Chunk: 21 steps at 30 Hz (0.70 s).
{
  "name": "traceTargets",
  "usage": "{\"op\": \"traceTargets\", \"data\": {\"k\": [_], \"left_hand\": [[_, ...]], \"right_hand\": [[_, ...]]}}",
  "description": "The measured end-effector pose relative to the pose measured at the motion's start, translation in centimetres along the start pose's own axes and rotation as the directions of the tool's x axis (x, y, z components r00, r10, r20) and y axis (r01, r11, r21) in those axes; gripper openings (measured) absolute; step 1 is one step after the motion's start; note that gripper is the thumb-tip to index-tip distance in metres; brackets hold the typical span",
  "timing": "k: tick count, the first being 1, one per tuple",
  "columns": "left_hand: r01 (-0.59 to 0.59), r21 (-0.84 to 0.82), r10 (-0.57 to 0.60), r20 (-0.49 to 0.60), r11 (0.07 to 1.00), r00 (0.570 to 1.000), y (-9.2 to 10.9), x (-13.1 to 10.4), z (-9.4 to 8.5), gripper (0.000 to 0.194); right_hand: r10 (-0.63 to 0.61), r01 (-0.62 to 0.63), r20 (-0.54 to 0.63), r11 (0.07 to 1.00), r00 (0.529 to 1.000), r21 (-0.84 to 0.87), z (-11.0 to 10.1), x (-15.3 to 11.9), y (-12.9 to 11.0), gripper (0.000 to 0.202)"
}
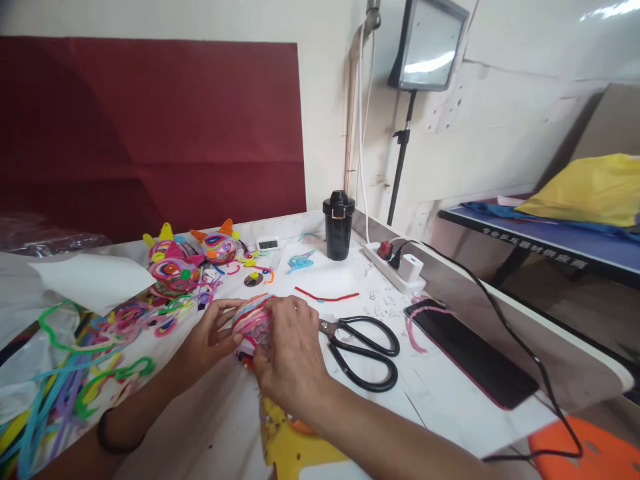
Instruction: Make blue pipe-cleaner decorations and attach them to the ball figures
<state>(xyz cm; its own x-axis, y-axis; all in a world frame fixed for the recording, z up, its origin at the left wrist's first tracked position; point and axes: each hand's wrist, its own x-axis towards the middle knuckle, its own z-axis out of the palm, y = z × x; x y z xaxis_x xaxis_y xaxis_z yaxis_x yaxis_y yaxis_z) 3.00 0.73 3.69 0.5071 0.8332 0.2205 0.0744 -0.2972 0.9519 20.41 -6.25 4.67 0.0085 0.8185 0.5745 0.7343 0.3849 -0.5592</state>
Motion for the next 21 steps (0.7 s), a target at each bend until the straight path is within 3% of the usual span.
{"op": "traceTargets", "data": {"k": [4, 12, 16, 21], "left_hand": [[0.03, 0.07, -0.028, -0.019, 0.997, 0.999, 0.4, 0.3, -0.3, 0.046], [-0.054, 0.172, 0.056, -0.007, 0.984, 0.998, 0.7, 0.9, -0.3, 0.043], [-0.032, 0.118, 0.034, -0.019, 0.992, 0.999, 0.4, 0.8, -0.5, 0.041], [-0.004, 0.097, 0.004, -0.004, 0.995, 1.0, 0.9, 0.8, -0.6, 0.043]], "right_hand": [[0.006, -0.006, 0.009, 1.0, 1.0, -0.012, 0.1, 0.2, 0.0, 0.041], [0.004, -0.005, 0.035, 1.0, 0.999, 0.022, -0.4, 0.6, 0.0, 0.04], [-0.008, -0.012, 0.116, 0.985, 0.993, 0.173, -1.5, 1.4, 0.8, 0.046], [0.1, -0.166, 0.18, 0.901, 0.979, 0.401, -2.8, 3.1, 4.5, 0.037]]}}
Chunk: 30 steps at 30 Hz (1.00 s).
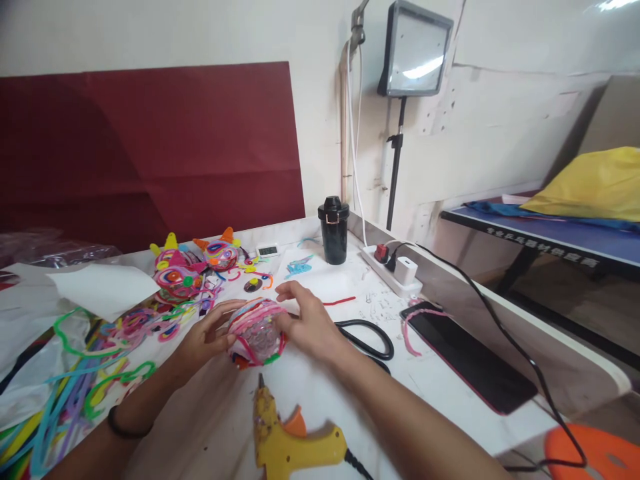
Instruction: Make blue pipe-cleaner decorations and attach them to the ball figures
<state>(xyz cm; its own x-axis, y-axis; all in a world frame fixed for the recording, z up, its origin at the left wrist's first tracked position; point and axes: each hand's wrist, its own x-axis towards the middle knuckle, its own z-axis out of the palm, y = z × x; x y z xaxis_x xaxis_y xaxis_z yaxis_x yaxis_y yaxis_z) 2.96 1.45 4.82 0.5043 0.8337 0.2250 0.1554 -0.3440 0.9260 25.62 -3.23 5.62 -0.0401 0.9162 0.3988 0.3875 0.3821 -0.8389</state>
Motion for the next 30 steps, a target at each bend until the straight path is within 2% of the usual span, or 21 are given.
{"op": "traceTargets", "data": {"k": [2, 5, 8, 10, 15, 30], "left_hand": [[0.025, -0.009, -0.025, 0.024, 1.0, 0.999, 0.3, 0.0, 0.0, 0.045], [0.069, -0.029, -0.068, 0.037, 0.997, 0.997, 0.7, 0.1, 0.1, 0.047], [0.082, -0.049, -0.08, 0.03, 0.995, 0.996, 0.7, 0.3, 0.1, 0.048], [0.077, -0.057, -0.075, 0.036, 0.995, 0.997, 0.6, 0.4, 0.0, 0.047], [0.057, -0.021, -0.056, 0.059, 0.998, 0.997, 0.3, 0.6, -0.5, 0.046], [0.023, -0.064, -0.014, 0.129, 0.998, 0.991, -1.4, 0.1, -2.5, 0.049]], "right_hand": [[0.021, -0.021, -0.003, 0.999, 1.0, -0.035, -0.8, 0.5, 1.3, 0.032], [0.027, -0.02, 0.069, 0.994, 0.997, -0.105, -1.1, 0.7, 2.6, 0.037], [0.002, 0.011, 0.165, 0.997, 0.986, -0.073, -0.9, 0.6, 3.0, 0.037], [-0.002, 0.01, 0.189, 0.999, 0.982, -0.039, -0.8, 0.5, 2.9, 0.035], [0.037, -0.036, 0.183, 0.999, 0.982, -0.008, -0.6, 0.3, 2.6, 0.031], [0.017, -0.015, 0.1, 1.0, 0.995, -0.02, 0.8, -0.5, 2.0, 0.03]]}}
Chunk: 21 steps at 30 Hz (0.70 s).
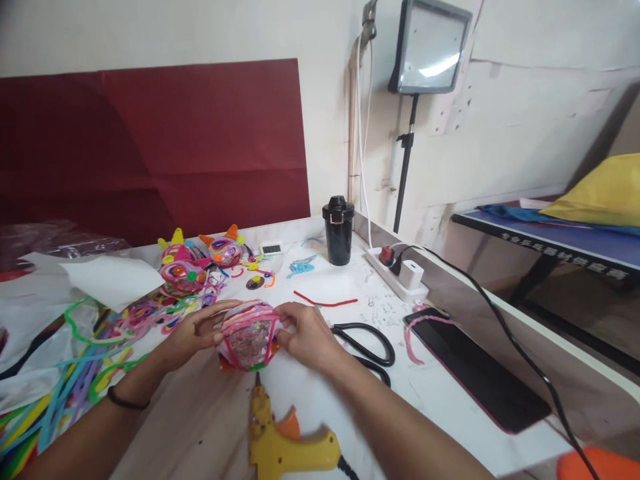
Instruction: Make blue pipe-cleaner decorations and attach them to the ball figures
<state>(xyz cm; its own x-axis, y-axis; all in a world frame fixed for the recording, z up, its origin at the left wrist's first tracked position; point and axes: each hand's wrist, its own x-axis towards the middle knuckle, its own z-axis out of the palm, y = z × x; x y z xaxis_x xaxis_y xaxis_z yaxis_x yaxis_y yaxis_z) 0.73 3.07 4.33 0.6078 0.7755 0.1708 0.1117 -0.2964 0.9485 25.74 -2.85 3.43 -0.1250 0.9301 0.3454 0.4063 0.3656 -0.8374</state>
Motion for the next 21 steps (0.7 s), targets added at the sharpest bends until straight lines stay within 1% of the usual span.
{"op": "traceTargets", "data": {"k": [2, 7, 11, 15, 21], "left_hand": [[0.01, 0.003, -0.01, 0.011, 1.0, 1.0, 0.0, -0.3, -0.4, 0.05], [0.054, 0.019, -0.053, -0.032, 0.998, 0.998, 0.2, -1.4, -1.3, 0.045], [0.063, 0.015, -0.063, -0.031, 0.998, 0.998, 0.2, -1.9, -1.7, 0.045], [0.065, 0.017, -0.064, -0.036, 0.998, 0.997, -0.2, -2.1, -1.8, 0.045], [0.039, 0.014, -0.039, -0.029, 0.999, 0.999, -0.5, -2.4, -1.8, 0.043]], "right_hand": [[0.003, -0.003, 0.012, 1.0, 1.0, 0.005, 0.3, -0.2, -0.3, 0.031], [0.003, -0.001, 0.075, 1.0, 0.997, -0.02, 1.2, -0.8, -1.4, 0.029], [-0.027, 0.033, 0.083, 0.997, 0.996, -0.071, 1.5, -1.1, -1.9, 0.03], [-0.069, 0.082, 0.09, 0.986, 0.994, -0.148, 1.3, -1.2, -2.3, 0.025], [-0.154, 0.167, 0.079, 0.963, 0.985, -0.211, 1.5, -1.2, -2.1, 0.023]]}}
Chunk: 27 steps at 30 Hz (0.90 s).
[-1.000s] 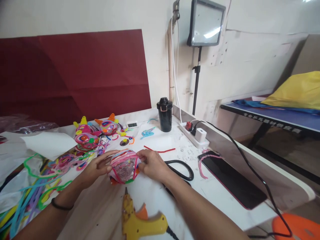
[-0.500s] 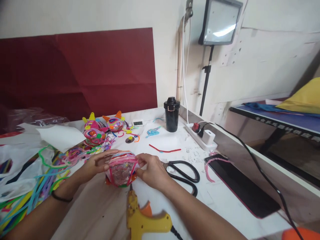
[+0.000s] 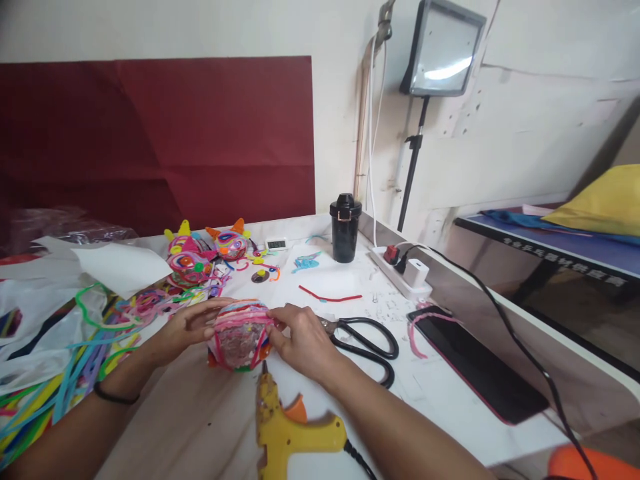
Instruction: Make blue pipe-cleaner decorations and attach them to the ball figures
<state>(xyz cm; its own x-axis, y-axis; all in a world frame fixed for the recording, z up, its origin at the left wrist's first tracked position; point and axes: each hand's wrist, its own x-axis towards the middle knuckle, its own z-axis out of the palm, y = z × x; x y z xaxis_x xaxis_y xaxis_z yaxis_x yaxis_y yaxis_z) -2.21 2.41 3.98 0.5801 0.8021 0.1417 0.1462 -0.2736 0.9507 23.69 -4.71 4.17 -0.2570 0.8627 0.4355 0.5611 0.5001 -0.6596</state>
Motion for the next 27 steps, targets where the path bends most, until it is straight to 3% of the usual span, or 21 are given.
{"op": "traceTargets", "data": {"k": [7, 11, 16, 27], "left_hand": [[-0.037, 0.01, 0.037, 0.007, 0.999, 0.999, 0.6, -0.3, 0.6, 0.042], [-0.022, 0.013, 0.022, 0.001, 1.0, 1.0, 0.8, -0.3, 0.7, 0.042], [0.002, 0.003, -0.002, -0.021, 1.0, 1.0, 1.1, -0.4, 1.0, 0.042], [-0.011, -0.076, 0.011, -0.001, 0.997, 1.0, 0.6, -0.4, 1.2, 0.039]], "right_hand": [[-0.018, 0.018, -0.033, 1.0, 0.999, -0.002, 0.3, 0.3, 0.8, 0.017], [-0.12, 0.121, -0.1, 0.993, 0.988, -0.004, 0.4, 0.5, 1.3, 0.028], [-0.239, 0.244, -0.071, 0.967, 0.968, 0.072, 0.6, 0.6, 1.8, 0.024], [-0.212, 0.216, -0.06, 0.973, 0.975, 0.078, 0.9, 0.5, 2.4, 0.025]]}}
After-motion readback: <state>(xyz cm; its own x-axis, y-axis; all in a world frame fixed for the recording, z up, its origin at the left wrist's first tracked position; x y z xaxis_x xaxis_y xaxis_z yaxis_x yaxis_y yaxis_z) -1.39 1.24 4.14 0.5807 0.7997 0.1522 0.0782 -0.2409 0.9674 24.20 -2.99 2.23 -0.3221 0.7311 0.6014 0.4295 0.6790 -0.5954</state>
